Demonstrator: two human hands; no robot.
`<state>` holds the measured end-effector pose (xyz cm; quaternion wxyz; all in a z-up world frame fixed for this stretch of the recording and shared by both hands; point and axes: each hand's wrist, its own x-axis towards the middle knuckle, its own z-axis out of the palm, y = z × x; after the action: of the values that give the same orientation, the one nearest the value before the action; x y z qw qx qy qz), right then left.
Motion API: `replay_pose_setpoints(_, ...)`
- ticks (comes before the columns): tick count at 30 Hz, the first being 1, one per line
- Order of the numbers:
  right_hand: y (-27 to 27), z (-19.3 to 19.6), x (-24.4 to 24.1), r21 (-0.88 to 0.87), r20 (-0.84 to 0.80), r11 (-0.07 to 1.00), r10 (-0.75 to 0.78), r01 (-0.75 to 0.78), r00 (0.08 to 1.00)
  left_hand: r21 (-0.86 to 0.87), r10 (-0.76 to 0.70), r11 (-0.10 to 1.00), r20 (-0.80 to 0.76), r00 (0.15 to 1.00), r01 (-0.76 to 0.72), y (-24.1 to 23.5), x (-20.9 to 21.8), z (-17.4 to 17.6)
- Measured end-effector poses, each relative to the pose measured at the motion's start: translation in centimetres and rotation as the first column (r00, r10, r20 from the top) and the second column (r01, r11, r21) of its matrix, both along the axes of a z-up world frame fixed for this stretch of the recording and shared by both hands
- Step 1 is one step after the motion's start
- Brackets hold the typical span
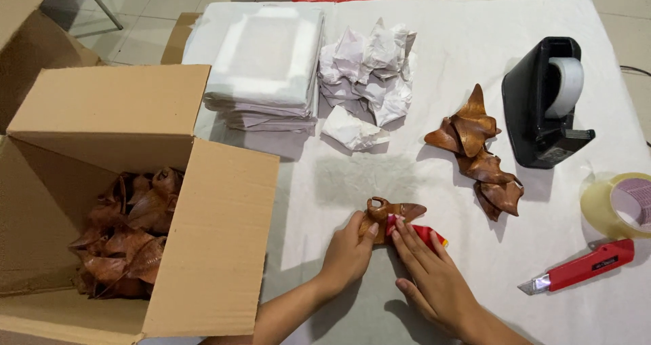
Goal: Folding and securing decorative items with tape and placing them in a box
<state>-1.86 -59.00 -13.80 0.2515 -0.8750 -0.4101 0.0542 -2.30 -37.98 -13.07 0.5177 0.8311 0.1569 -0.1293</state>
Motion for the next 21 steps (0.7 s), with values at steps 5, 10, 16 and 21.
replay_pose_setpoints(5,1.3,0.4,0.8,0.001,0.041,0.999,0.041,-0.041,0.998,0.003,-0.010,1.000,0.016,1.000,0.010,-0.1,-0.1,0.1)
replay_pose_setpoints(10,2.2,-1.6,1.9,-0.073,0.320,0.995,-0.037,0.064,0.947,0.015,-0.035,0.999,-0.019,0.999,0.035,0.0,-0.2,1.1)
replay_pose_setpoints(16,1.1,-1.5,3.8,-0.124,0.532,0.967,-0.123,0.221,0.838,-0.052,-0.026,0.998,0.016,1.000,0.026,0.3,0.3,-0.7)
replay_pose_setpoints(21,-0.7,-1.1,4.9,-0.131,0.367,0.979,-0.100,0.158,0.925,-0.063,-0.045,0.997,-0.017,0.999,0.044,0.4,0.4,-0.1)
